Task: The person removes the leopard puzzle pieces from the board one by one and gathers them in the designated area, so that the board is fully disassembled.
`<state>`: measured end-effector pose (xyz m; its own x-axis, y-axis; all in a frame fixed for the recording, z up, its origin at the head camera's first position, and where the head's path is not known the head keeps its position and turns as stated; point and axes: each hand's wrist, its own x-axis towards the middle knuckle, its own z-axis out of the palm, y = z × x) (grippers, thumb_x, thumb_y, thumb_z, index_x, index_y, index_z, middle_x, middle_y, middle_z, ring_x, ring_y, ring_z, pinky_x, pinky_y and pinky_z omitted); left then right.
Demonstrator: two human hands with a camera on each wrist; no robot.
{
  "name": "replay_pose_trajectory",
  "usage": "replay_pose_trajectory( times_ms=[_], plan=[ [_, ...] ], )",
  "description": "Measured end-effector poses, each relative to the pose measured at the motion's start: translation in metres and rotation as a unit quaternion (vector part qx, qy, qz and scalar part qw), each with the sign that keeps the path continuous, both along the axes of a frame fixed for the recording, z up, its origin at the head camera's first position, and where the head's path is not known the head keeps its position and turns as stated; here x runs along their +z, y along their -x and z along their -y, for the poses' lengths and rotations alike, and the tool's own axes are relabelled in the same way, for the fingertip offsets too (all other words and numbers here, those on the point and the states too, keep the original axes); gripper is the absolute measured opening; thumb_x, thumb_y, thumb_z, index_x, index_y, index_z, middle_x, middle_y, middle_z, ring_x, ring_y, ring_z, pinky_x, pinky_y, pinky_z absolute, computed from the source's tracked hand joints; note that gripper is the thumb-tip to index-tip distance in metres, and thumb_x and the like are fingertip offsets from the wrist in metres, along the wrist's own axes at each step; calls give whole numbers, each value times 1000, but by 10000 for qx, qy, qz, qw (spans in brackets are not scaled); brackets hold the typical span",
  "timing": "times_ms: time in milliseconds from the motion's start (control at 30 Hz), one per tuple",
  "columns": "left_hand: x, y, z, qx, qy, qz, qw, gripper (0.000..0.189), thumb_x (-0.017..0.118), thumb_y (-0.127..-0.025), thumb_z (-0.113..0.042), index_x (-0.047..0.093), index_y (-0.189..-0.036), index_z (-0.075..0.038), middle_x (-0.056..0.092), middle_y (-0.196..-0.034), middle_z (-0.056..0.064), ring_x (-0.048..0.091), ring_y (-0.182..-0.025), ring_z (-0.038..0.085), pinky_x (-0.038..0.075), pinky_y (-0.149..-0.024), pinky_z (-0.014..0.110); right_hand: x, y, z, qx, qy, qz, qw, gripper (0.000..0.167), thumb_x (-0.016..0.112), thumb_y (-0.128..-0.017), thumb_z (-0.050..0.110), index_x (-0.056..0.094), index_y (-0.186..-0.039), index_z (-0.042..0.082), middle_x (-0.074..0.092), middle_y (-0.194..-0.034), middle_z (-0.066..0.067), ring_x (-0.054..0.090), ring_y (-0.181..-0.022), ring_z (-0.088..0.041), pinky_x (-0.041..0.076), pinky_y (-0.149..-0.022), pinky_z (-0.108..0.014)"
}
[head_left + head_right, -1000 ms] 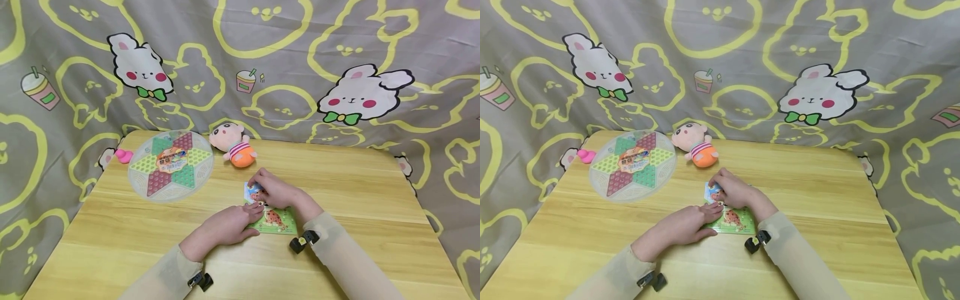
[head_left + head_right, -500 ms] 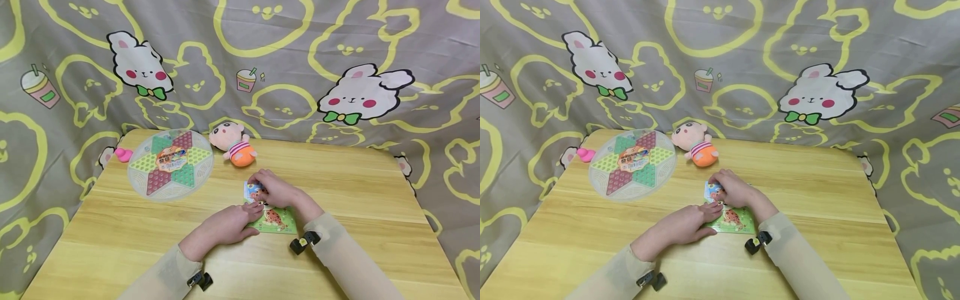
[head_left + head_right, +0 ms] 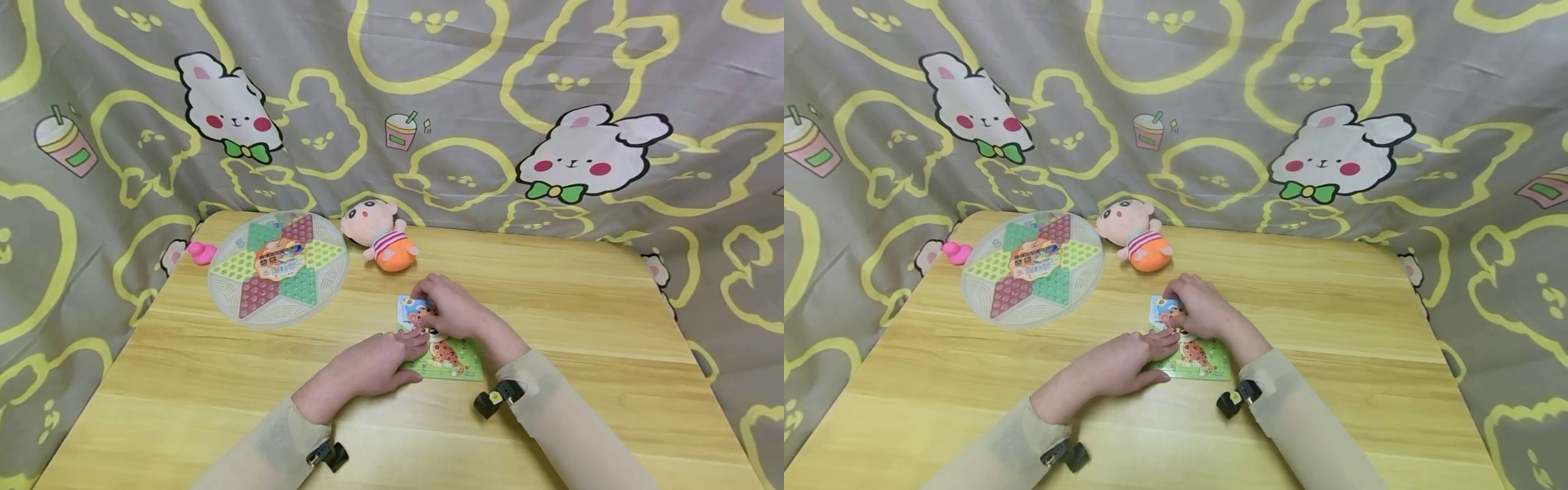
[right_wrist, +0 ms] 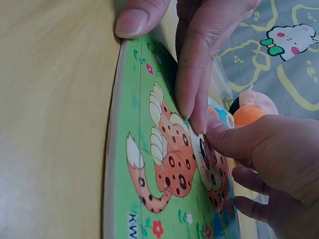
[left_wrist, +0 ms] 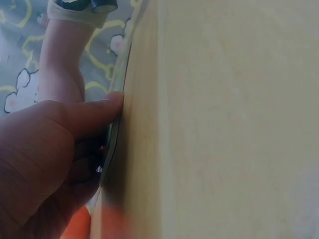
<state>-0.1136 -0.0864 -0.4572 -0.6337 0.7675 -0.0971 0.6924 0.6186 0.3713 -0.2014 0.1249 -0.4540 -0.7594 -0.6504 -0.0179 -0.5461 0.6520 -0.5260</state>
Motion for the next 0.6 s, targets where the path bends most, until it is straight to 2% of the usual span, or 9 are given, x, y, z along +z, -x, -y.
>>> replay_pose_trajectory(
  times_ms=[167, 400, 600],
  plan=[
    [1, 1, 0, -7, -28, 53, 10000, 60, 68, -105, -41, 55, -155, -10, 46, -161, 3, 43, -149, 21, 34, -122, 37, -1, -2, -3, -23, 281, 57, 9996, 40, 87, -90, 19, 69, -125, 9, 65, -112, 1, 60, -105, -19, 48, -100, -46],
    [0, 2, 0, 7, -94, 151, 9998, 60, 67, -105, -40, 55, -154, -9, 46, -161, 3, 41, -150, 21, 34, -123, 40, -2, -7, -7, -6, 642, 156, 9978, 40, 85, -92, 14, 68, -128, 6, 65, -106, -1, 59, -93, -17, 53, -83, -36],
    [0, 1, 0, 20, -74, 197, 9998, 60, 67, -105, -40, 55, -155, -10, 45, -162, 2, 39, -151, 18, 34, -123, 42, -2, -9, -9, 14, 824, 286, 9962, 40, 85, -92, 12, 68, -129, 5, 64, -104, -2, 60, -91, -19, 54, -79, -34]
  ],
)
